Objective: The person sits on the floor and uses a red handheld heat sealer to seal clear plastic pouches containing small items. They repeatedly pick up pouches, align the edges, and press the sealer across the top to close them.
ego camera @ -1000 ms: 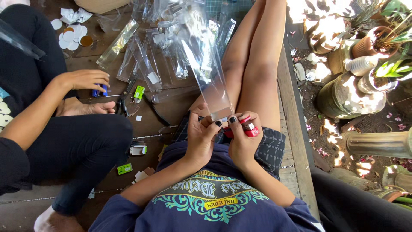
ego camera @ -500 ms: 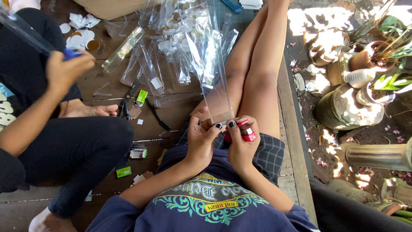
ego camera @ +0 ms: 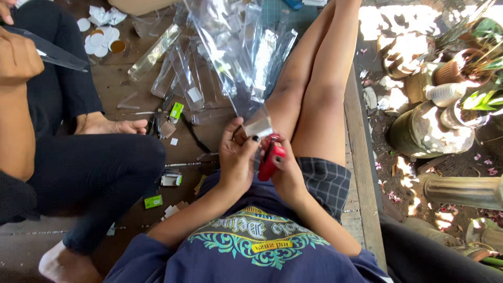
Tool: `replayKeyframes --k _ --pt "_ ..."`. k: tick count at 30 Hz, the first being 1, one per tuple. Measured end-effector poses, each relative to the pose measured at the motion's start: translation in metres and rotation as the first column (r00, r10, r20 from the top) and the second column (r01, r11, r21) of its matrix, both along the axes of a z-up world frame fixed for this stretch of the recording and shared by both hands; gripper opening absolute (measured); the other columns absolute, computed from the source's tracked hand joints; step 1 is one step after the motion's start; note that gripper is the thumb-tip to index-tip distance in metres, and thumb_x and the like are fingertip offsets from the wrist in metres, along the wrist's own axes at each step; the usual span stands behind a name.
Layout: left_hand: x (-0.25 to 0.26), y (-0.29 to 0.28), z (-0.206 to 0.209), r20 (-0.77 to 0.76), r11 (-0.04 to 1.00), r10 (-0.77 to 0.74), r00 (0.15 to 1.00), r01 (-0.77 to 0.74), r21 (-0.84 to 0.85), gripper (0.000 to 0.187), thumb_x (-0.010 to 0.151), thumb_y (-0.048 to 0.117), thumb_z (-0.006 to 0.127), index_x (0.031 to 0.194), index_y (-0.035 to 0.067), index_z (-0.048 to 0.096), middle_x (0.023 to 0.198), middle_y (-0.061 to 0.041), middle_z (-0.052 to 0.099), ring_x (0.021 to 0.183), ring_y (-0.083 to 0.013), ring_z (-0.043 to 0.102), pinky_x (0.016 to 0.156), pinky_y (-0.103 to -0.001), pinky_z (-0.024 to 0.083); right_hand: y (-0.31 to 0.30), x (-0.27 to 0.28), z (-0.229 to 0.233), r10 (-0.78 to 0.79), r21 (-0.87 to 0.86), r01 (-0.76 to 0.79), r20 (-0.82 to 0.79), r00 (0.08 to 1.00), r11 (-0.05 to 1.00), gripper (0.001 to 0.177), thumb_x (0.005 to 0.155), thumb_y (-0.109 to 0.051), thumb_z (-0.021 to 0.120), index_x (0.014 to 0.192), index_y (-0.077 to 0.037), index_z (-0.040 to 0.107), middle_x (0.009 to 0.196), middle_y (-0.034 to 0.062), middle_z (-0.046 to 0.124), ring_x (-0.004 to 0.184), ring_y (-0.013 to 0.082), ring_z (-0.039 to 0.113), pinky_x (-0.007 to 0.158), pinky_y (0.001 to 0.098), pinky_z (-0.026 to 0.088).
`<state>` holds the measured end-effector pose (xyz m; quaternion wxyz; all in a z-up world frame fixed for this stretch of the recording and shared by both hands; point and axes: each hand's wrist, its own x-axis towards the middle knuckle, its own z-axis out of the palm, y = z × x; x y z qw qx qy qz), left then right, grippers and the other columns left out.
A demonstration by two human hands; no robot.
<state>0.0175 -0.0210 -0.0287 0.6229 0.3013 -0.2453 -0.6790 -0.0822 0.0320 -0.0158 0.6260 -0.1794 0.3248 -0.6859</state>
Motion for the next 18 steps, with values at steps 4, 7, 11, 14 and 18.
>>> replayKeyframes --k 4,7,11,14,18 --pt "0.002 0.000 0.018 0.050 0.999 0.023 0.998 -0.022 -0.027 0.058 0.085 -0.003 0.077 0.135 0.008 0.052 0.086 -0.009 0.068 0.074 -0.0170 0.069 0.060 -0.025 0.061 0.001 0.009 0.039 0.040 -0.090 -0.051 -0.112 0.993 0.995 0.073 0.095 -0.012 0.064 0.159 -0.005 0.029 0.125 0.0174 0.060 0.107 0.0209 0.065 0.090 0.0372 0.057" --pt "0.002 0.002 0.022 0.067 0.998 0.042 0.997 -0.039 -0.048 0.059 0.082 -0.003 0.080 0.134 0.006 0.053 0.084 -0.009 0.068 0.072 -0.0145 0.068 0.060 -0.024 0.061 0.000 0.000 0.048 -0.052 -0.208 -0.010 -0.291 0.955 0.978 0.076 0.092 -0.018 0.073 0.155 0.003 0.037 0.134 0.0187 0.059 0.118 0.0225 0.062 0.104 0.0398 0.051" --pt "0.002 0.004 0.026 0.154 0.995 0.037 0.987 -0.022 -0.102 0.057 0.082 -0.002 0.081 0.133 0.003 0.056 0.083 -0.008 0.066 0.070 -0.0109 0.064 0.059 -0.024 0.062 0.005 -0.012 0.043 -0.015 -0.165 -0.057 -0.407 0.913 0.985 0.068 0.088 -0.025 0.077 0.142 0.007 0.052 0.115 0.0229 0.069 0.105 0.0247 0.068 0.094 0.0385 0.053" --pt "0.002 0.005 0.028 0.215 0.989 0.042 0.976 -0.011 -0.145 0.054 0.081 -0.002 0.081 0.131 0.000 0.059 0.081 -0.009 0.065 0.069 -0.0087 0.061 0.059 -0.022 0.059 0.008 -0.016 0.038 -0.044 -0.171 -0.034 -0.432 0.901 0.985 0.061 0.088 -0.026 0.077 0.136 0.006 0.058 0.107 0.0193 0.071 0.096 0.0185 0.067 0.086 0.0333 0.054" --pt "0.005 0.008 0.021 0.267 0.982 0.054 0.962 -0.002 -0.191 0.056 0.076 -0.005 0.084 0.128 -0.001 0.063 0.081 -0.010 0.065 0.069 -0.0075 0.060 0.062 -0.020 0.055 0.008 -0.020 0.034 -0.063 -0.192 -0.030 -0.461 0.885 0.981 0.057 0.088 -0.029 0.077 0.132 0.004 0.061 0.097 0.0152 0.070 0.082 0.0116 0.060 0.072 0.0254 0.051"
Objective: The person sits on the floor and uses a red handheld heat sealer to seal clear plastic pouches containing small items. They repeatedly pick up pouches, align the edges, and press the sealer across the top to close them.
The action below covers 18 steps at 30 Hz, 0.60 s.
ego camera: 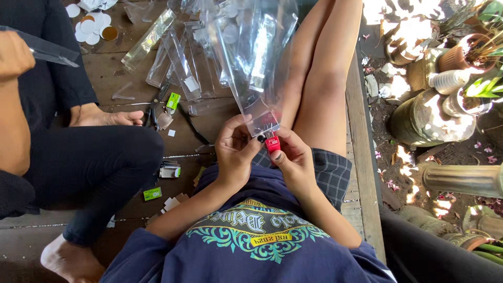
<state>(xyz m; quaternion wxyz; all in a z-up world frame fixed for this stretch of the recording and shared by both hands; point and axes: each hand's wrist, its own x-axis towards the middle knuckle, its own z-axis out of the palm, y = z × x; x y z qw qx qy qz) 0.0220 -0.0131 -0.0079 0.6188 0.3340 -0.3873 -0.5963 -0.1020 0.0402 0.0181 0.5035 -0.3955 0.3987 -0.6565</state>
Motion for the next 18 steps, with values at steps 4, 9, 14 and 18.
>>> replayKeyframes --k 4,9,14,18 --pt "-0.001 0.002 0.000 0.003 1.000 -0.011 1.000 0.011 -0.007 0.058 0.075 -0.006 0.084 0.129 -0.002 0.062 0.081 -0.011 0.064 0.069 -0.0084 0.060 0.064 -0.021 0.055 0.000 -0.002 -0.001 -0.021 -0.009 0.021 -0.039 0.999 1.000 0.051 0.088 -0.025 0.076 0.128 0.005 0.063 0.095 0.0152 0.070 0.079 0.0112 0.058 0.068 0.0239 0.048" --pt "-0.008 0.004 0.035 -0.061 0.991 -0.118 0.991 0.114 -0.073 0.049 0.083 0.008 0.081 0.129 0.001 0.065 0.120 -0.019 0.071 0.088 -0.0096 0.065 0.079 -0.027 0.056 -0.005 0.001 0.006 -0.080 -0.031 0.080 0.000 0.997 0.996 0.037 0.093 -0.022 0.072 0.118 0.005 0.065 0.095 0.0157 0.070 0.080 0.0096 0.058 0.068 0.0205 0.046" --pt "-0.003 0.003 0.014 -0.059 0.984 -0.166 0.984 0.161 -0.072 0.045 0.088 0.011 0.077 0.130 0.004 0.066 0.107 -0.013 0.073 0.088 -0.0087 0.064 0.082 -0.027 0.057 -0.005 0.000 -0.009 -0.103 -0.039 0.104 0.011 0.995 0.994 0.033 0.092 -0.020 0.072 0.114 0.004 0.065 0.099 0.0158 0.071 0.090 0.0145 0.063 0.079 0.0249 0.047" --pt "0.002 0.001 0.030 -0.021 0.986 -0.155 0.988 0.153 -0.072 0.049 0.091 0.012 0.076 0.137 0.001 0.062 0.100 -0.014 0.072 0.088 -0.0129 0.067 0.081 -0.030 0.058 -0.003 -0.004 0.003 -0.043 -0.075 0.038 -0.065 0.997 0.996 0.041 0.090 -0.022 0.074 0.119 0.006 0.064 0.109 0.0190 0.069 0.103 0.0216 0.064 0.094 0.0356 0.049"
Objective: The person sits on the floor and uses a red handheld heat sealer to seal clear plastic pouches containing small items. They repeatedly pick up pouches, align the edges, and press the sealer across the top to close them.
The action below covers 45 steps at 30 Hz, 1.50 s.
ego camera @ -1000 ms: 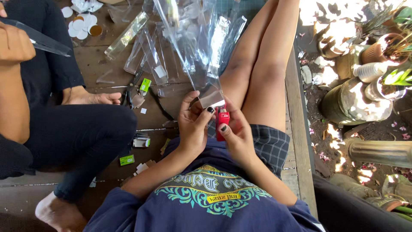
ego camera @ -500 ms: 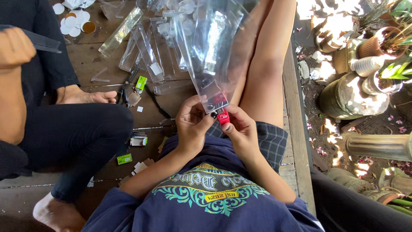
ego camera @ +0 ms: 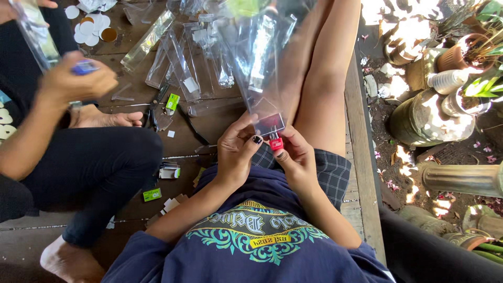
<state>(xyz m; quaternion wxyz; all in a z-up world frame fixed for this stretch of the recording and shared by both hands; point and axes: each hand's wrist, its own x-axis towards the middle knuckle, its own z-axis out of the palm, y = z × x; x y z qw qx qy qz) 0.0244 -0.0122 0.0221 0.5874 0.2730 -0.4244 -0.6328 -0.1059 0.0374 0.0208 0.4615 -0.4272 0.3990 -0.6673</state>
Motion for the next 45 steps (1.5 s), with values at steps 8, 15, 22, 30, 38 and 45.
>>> replayKeyframes --k 8,15,22,30,38,45 --pt "-0.009 0.007 0.003 0.055 0.996 -0.002 0.998 0.007 -0.086 0.043 0.095 0.012 0.073 0.137 0.004 0.062 0.126 -0.011 0.069 0.092 -0.0073 0.059 0.083 -0.025 0.053 -0.002 0.006 -0.014 -0.039 0.024 0.038 0.030 0.999 0.999 0.036 0.092 -0.019 0.073 0.118 0.005 0.066 0.102 0.0117 0.068 0.090 0.0116 0.058 0.080 0.0263 0.049" --pt "-0.011 0.006 0.009 0.037 1.000 0.017 0.999 -0.016 -0.008 0.040 0.095 0.012 0.074 0.133 0.008 0.063 0.126 -0.006 0.068 0.089 -0.0071 0.057 0.080 -0.023 0.050 -0.001 0.002 -0.010 -0.043 0.087 0.043 -0.008 0.999 0.995 0.036 0.094 -0.023 0.070 0.119 0.003 0.066 0.098 0.0133 0.070 0.083 0.0126 0.058 0.073 0.0259 0.049" --pt "0.009 -0.027 -0.058 -0.152 0.939 0.104 0.983 -0.047 0.342 0.040 0.101 0.007 0.065 0.140 0.007 0.058 0.109 0.000 0.062 0.085 -0.0066 0.053 0.074 -0.016 0.047 -0.013 -0.018 0.008 -0.062 0.272 0.025 0.128 0.990 0.962 0.038 0.103 -0.023 0.050 0.130 0.001 0.063 0.099 0.0161 0.072 0.080 0.0166 0.068 0.068 0.0246 0.055" --pt "0.001 -0.023 -0.129 -0.039 0.578 -0.273 0.961 0.196 0.792 0.047 0.088 0.022 0.085 0.125 0.008 0.058 0.085 -0.012 0.070 0.063 -0.0170 0.072 0.051 -0.028 0.059 -0.006 -0.032 -0.015 -0.352 0.093 0.354 -0.036 0.935 0.931 0.034 0.107 -0.036 0.047 0.133 -0.014 0.051 0.118 0.0223 0.069 0.098 0.0286 0.072 0.081 0.0345 0.060" --pt "0.016 -0.014 -0.047 0.329 0.686 -0.675 0.661 0.397 0.611 0.089 0.096 0.046 0.069 0.161 0.008 0.022 0.084 -0.026 0.075 0.061 -0.0305 0.075 0.049 -0.036 0.065 -0.004 -0.027 -0.003 -0.362 -0.052 0.375 -0.407 0.839 0.926 0.025 0.107 -0.026 0.055 0.119 -0.004 0.058 0.091 0.0098 0.065 0.080 0.0176 0.063 0.072 0.0314 0.055" --pt "0.021 -0.013 -0.021 0.360 0.908 -0.396 0.845 0.418 0.019 0.074 0.101 0.058 0.052 0.158 0.012 0.041 0.142 -0.024 0.054 0.123 -0.0352 0.057 0.100 -0.053 0.052 0.001 -0.005 0.006 -0.259 -0.089 0.243 -0.382 0.887 0.966 0.028 0.105 -0.023 0.057 0.119 0.001 0.053 0.091 0.0142 0.067 0.084 0.0182 0.064 0.077 0.0360 0.054"
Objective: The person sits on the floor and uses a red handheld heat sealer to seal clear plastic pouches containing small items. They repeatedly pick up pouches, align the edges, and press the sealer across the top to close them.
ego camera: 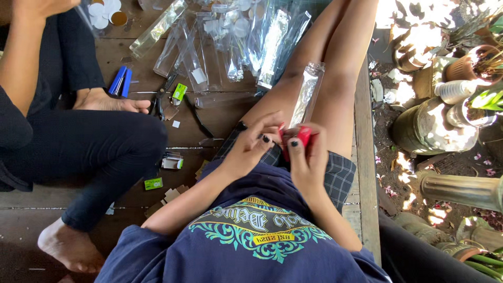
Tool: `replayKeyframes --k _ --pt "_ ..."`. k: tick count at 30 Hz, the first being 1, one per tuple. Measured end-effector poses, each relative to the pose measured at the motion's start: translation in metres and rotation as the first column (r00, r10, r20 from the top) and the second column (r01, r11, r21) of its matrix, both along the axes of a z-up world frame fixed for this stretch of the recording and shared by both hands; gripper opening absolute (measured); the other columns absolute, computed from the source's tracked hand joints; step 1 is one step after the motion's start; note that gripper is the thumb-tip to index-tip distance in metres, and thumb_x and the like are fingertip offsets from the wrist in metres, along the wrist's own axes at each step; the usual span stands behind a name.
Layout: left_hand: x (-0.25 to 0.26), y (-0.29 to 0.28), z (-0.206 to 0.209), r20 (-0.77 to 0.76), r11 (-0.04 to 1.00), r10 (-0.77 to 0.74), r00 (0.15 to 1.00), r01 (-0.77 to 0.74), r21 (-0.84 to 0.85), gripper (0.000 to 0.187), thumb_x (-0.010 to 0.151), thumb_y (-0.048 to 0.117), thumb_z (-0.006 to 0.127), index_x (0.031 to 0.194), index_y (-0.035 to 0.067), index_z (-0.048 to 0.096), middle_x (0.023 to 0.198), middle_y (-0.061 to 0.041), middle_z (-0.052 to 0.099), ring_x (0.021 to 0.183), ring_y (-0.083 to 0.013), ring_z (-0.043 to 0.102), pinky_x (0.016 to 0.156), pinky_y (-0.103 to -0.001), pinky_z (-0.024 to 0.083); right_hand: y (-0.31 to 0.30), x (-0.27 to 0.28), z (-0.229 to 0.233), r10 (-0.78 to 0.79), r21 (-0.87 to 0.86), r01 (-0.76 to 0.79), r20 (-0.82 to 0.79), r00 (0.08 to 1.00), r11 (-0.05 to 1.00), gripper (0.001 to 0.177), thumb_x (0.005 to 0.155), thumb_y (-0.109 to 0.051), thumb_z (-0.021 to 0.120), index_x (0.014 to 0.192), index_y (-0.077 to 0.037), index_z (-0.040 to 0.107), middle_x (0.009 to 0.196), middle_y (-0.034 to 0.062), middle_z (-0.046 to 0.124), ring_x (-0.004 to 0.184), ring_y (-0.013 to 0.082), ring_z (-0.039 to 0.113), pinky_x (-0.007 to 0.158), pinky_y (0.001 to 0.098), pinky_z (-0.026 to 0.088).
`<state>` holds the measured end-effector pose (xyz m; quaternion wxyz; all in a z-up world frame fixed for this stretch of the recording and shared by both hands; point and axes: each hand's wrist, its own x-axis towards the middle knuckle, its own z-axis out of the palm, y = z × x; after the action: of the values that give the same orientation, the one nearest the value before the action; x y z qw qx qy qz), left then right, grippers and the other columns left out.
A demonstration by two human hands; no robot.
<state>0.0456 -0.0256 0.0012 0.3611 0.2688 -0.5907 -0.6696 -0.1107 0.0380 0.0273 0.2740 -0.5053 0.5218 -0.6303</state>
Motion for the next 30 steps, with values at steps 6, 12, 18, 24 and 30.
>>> replayKeyframes --k 6,12,18,24,30 --pt "-0.024 0.022 0.022 -0.300 0.956 0.292 0.908 -0.280 0.084 0.043 0.109 0.032 0.046 0.104 -0.002 0.071 0.065 -0.008 0.066 0.052 -0.0110 0.061 0.043 -0.021 0.047 0.011 0.039 -0.007 0.080 -0.097 -0.079 0.004 0.997 0.992 0.031 0.099 -0.020 0.068 0.112 0.004 0.055 0.099 0.0193 0.070 0.093 0.0184 0.062 0.087 0.0387 0.052" --pt "-0.027 0.038 -0.001 -0.361 0.900 0.424 0.831 -0.345 0.265 0.048 0.109 0.032 0.044 0.111 -0.010 0.067 0.107 -0.033 0.071 0.097 -0.0356 0.074 0.084 -0.038 0.059 0.009 0.046 -0.001 -0.026 -0.269 -0.044 -0.250 0.968 0.962 0.035 0.094 -0.020 0.073 0.108 0.009 0.059 0.107 0.0235 0.068 0.095 0.0371 0.069 0.091 0.0432 0.052" --pt "-0.025 0.003 -0.020 -0.311 0.649 0.679 0.665 -0.346 0.678 0.056 0.112 0.041 0.030 0.099 -0.006 0.057 0.116 -0.029 0.068 0.103 -0.0415 0.073 0.093 -0.057 0.062 0.001 0.047 0.010 -0.047 -0.476 -0.023 -0.134 0.990 0.879 0.031 0.101 -0.026 0.064 0.111 0.001 0.053 0.111 0.0187 0.058 0.118 0.0448 0.063 0.095 0.0568 0.057" --pt "-0.009 -0.012 -0.019 -0.292 0.520 0.739 0.607 -0.239 0.820 0.047 0.107 0.052 0.044 0.100 0.009 0.060 0.120 -0.011 0.073 0.111 -0.0262 0.072 0.113 -0.053 0.052 0.010 0.025 -0.021 0.022 -0.592 -0.120 -0.170 0.985 0.797 0.035 0.082 -0.022 0.083 0.089 -0.004 0.055 0.090 0.0148 0.063 0.094 0.0449 0.071 0.087 0.0556 0.060" --pt "0.019 -0.043 -0.018 -0.466 0.514 0.754 0.463 0.026 0.858 0.039 0.102 0.042 0.060 0.097 0.004 0.071 0.121 -0.017 0.072 0.111 -0.0289 0.071 0.109 -0.047 0.057 0.001 0.012 -0.043 0.212 -0.531 -0.334 -0.279 0.937 0.779 0.043 0.073 -0.010 0.089 0.103 -0.002 0.060 0.103 0.0226 0.066 0.094 0.0482 0.071 0.076 0.0555 0.060"
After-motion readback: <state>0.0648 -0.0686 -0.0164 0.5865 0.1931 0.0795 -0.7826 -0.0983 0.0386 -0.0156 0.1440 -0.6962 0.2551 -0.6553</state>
